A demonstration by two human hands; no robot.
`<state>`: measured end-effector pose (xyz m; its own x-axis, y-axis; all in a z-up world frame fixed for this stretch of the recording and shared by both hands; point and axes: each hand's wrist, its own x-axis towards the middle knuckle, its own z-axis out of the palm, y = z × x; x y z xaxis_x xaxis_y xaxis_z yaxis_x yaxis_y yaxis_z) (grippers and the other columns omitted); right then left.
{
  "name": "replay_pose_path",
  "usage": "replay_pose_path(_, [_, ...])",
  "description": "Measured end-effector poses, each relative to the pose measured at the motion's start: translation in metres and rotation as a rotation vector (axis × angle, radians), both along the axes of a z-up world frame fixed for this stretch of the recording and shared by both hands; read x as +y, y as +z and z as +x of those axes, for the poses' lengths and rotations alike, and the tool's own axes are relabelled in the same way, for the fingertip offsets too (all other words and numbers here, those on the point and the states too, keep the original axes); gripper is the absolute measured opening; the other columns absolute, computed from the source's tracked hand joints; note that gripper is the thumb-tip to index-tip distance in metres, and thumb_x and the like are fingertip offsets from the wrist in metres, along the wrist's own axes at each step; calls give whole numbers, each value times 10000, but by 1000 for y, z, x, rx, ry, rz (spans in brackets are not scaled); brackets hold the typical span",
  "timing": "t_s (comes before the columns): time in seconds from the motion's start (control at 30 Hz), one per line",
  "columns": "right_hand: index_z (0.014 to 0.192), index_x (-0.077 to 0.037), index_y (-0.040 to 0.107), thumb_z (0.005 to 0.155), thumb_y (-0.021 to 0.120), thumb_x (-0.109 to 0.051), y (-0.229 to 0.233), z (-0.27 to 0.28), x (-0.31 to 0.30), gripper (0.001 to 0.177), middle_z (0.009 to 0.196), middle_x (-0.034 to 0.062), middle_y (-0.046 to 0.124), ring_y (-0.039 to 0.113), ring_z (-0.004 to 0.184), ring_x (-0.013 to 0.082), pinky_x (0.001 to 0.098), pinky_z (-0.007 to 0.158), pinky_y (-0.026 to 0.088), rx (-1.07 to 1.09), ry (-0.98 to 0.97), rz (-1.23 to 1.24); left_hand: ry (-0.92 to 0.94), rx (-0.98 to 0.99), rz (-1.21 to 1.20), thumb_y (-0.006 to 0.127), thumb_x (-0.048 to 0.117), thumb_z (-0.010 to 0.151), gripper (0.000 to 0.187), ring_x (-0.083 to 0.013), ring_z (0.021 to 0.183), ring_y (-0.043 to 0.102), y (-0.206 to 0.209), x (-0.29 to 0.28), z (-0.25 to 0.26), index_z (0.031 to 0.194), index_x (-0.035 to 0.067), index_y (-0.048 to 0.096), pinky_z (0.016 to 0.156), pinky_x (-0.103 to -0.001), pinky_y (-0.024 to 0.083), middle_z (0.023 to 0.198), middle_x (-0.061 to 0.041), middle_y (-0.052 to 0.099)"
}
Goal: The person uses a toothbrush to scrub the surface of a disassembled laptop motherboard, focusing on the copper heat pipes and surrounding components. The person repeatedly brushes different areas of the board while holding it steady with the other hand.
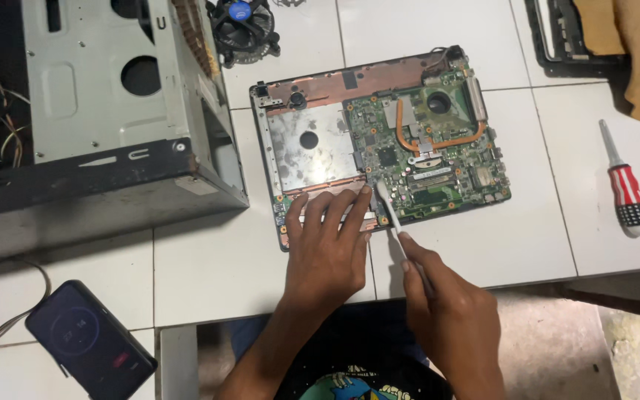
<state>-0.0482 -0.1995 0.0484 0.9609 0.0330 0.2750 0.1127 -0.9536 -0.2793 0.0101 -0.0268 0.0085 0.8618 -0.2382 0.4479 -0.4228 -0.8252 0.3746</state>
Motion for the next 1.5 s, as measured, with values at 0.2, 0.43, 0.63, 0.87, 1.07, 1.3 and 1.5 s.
replay_pose_path(0.2, [1338,-254,712,1037,632,-244,-18,48,18,311,1052,6,814,737,764,300,457,588,546,-66,20,77,9,-23,-15,576,280,1026,481,-310,1239,553,-3,-2,2,1471,97,596,1183,-565,323,1360,-65,632])
replay_pose_path(0.43, [1308,-309,708,973,644,-212,2,16,8,355,983,-11,811,723,715,345,473,540,536,71,-17,-6,4,-15,-18,605,267,996,495,-306,1229,554,2,0,3,1459,94,598,1182,-569,327,1356,-67,631])
replay_pose_path(0.63, [1353,-276,700,1030,634,-255,-6,49,20,330,1115,9,813,754,819,301,450,627,555,-26,19,80,12,9,-18,587,288,1013,494,-303,1241,549,-4,-1,1,1476,117,583,1189,-559,317,1366,-52,626])
replay_pose_path(0.87, [1407,-306,668,974,624,-263,4,29,12,438,1057,8,814,733,718,360,513,506,529,100,5,-26,8,-9,-40,607,257,992,496,-301,1231,557,2,-2,2,1460,96,592,1192,-562,314,1349,-58,635])
replay_pose_path(1.07, [1376,-247,693,1029,615,-260,-1,59,16,356,1010,56,810,711,710,379,501,554,515,30,58,81,6,4,-18,607,287,1007,507,-304,1251,544,-1,-1,1,1483,116,580,1195,-556,316,1363,-57,620])
replay_pose_path(1.3, [1353,-357,710,1002,605,-329,23,-7,-6,368,931,-33,805,650,572,346,428,508,478,204,-48,19,13,13,-18,652,261,966,517,-294,1227,560,2,-1,2,1456,106,603,1180,-555,334,1347,-53,638])
replay_pose_path(1.5, [1354,-342,731,963,644,-167,-6,1,3,436,911,-38,778,542,562,381,451,523,497,125,-94,66,37,-20,12,642,279,993,483,-289,1213,570,1,-2,2,1448,118,623,1184,-543,345,1332,-47,637])
